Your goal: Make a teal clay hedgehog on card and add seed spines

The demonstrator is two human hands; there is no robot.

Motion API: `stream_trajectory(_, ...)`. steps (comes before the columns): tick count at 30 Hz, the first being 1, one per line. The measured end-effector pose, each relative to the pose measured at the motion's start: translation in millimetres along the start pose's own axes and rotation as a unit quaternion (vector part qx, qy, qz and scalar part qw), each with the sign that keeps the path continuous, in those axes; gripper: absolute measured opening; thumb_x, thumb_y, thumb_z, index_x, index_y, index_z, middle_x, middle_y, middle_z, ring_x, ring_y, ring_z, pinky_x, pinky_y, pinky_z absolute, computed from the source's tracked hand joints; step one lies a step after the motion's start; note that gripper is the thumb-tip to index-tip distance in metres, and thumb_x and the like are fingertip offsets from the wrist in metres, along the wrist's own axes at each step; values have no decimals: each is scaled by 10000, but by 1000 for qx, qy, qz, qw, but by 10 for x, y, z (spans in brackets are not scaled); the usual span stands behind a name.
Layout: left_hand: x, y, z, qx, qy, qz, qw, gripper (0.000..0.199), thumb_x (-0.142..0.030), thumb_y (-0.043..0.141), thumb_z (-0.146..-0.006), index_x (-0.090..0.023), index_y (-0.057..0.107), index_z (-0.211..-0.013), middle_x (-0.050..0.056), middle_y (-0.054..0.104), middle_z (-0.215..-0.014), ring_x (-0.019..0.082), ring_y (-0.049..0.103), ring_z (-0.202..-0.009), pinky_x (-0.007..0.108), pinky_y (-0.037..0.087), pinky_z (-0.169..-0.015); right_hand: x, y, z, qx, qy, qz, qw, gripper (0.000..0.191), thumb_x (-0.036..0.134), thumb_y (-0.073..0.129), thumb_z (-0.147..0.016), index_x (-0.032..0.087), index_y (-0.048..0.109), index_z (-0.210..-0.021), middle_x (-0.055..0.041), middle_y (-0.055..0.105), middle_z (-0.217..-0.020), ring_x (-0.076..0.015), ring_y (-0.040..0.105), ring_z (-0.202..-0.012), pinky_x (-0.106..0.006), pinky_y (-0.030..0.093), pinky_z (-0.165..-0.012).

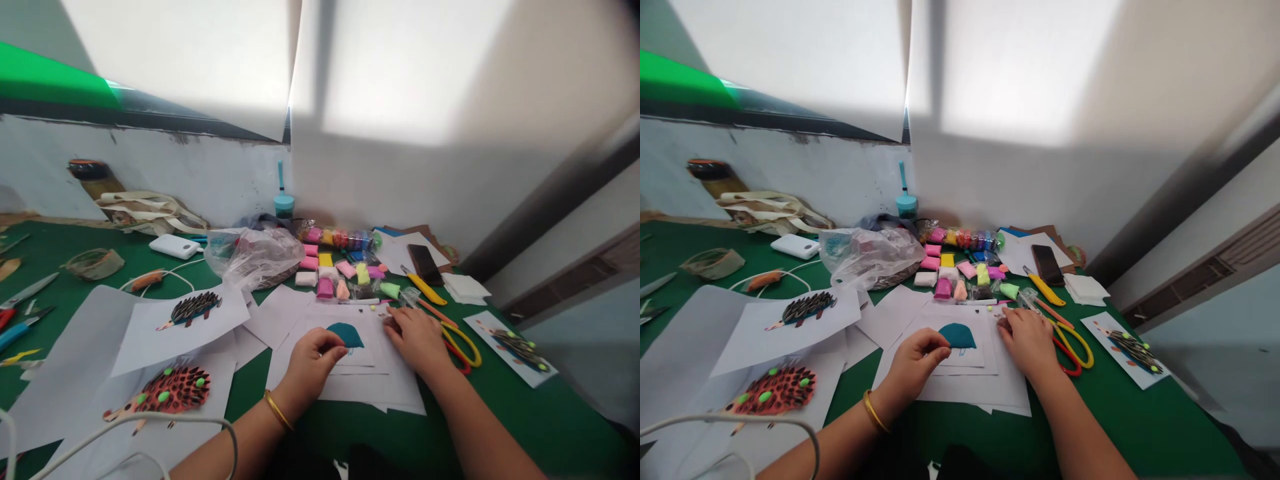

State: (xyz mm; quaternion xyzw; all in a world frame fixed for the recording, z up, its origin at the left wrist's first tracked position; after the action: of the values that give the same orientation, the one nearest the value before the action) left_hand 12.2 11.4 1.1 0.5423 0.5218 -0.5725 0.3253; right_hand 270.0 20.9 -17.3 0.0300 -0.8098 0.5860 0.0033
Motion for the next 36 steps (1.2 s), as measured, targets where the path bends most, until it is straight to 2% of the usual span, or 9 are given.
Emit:
stream_trajectory(2,43,14,-2,4,-32,33,999,152,-328,680,-787,-185,636,-759,-2,613,-716,148,561,-671,257,458,-626,-5,16,1,-9,-1,-1,1000,394,378,570,-873,241,616,-1240,-93,662,-1150,-308,552,-1090,-472,371,-879)
stream_trajectory(5,82,37,-9,7,-44,76,996,200,-366,683,-786,-180,609,-771,5,625,-735,153,574,-697,265,467,-653,100,-39,30,-61,-15,-42,997,415,384,561,-877,239,600,-1264,-101,625,-1221,-306,530,-1129,-481,369,-920)
stream_trajectory(11,97,71,-26,19,-42,136,990,309,-371,620,-842,-183,668,-1083,46,678,-845,184,626,-809,329,511,-779,553,-284,96,-135,-107,-192,966,310,276,522,-916,222,627,-1202,-96,639,-1161,-263,553,-1109,-449,400,-953)
stream_trajectory(14,86,62,-22,31,-50,127,990,258,-376,619,-836,-173,705,-969,42,678,-810,179,614,-777,314,508,-752,788,-364,155,-154,-141,-252,945,306,230,528,-903,234,629,-1191,-95,641,-1125,-262,565,-1080,-462,411,-942)
stream_trajectory(18,80,38,-17,30,-53,94,994,291,-454,653,-798,-169,640,-745,17,625,-710,159,557,-693,268,467,-670,978,-366,250,-158,-180,-303,922,310,184,530,-874,247,648,-1153,-74,653,-1045,-243,592,-1005,-450,439,-897)
stream_trajectory(21,69,55,-14,39,-42,78,995,351,-497,576,-856,-173,621,-730,15,598,-690,158,540,-680,262,452,-663,1000,-322,296,-148,-194,-320,916,303,179,546,-862,250,648,-1138,-61,653,-998,-232,594,-963,-432,451,-857)
stream_trajectory(25,58,91,1,47,-25,69,996,306,-463,535,-894,-182,617,-805,14,599,-754,160,543,-722,267,452,-694,957,-283,304,-152,-184,-332,912,284,196,565,-865,238,637,-1136,-66,644,-995,-236,582,-962,-431,447,-850)
stream_trajectory(30,74,96,21,53,-8,34,998,390,-489,486,-913,-185,522,-670,-8,522,-656,143,484,-642,261,401,-621,970,-282,299,-154,-204,-348,902,291,224,572,-875,240,623,-1161,-62,636,-984,-235,579,-947,-434,442,-846)
stream_trajectory(36,33,91,19,44,-4,32,999,179,-360,618,-832,-181,629,-840,23,627,-827,170,569,-774,284,458,-731,969,-296,305,-151,-203,-359,899,310,238,595,-859,231,607,-1169,-67,630,-996,-237,569,-935,-437,443,-833)
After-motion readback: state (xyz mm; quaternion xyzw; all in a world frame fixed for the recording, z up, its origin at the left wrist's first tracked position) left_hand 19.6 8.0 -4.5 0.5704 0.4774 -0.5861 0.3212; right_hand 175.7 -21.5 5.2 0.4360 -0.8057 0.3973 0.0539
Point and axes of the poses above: each hand's wrist, its own z-axis away from the middle knuckle, its own y-axis out of the palm, x = y × z, the point moved 3 cm from there along -z, towards the middle knuckle
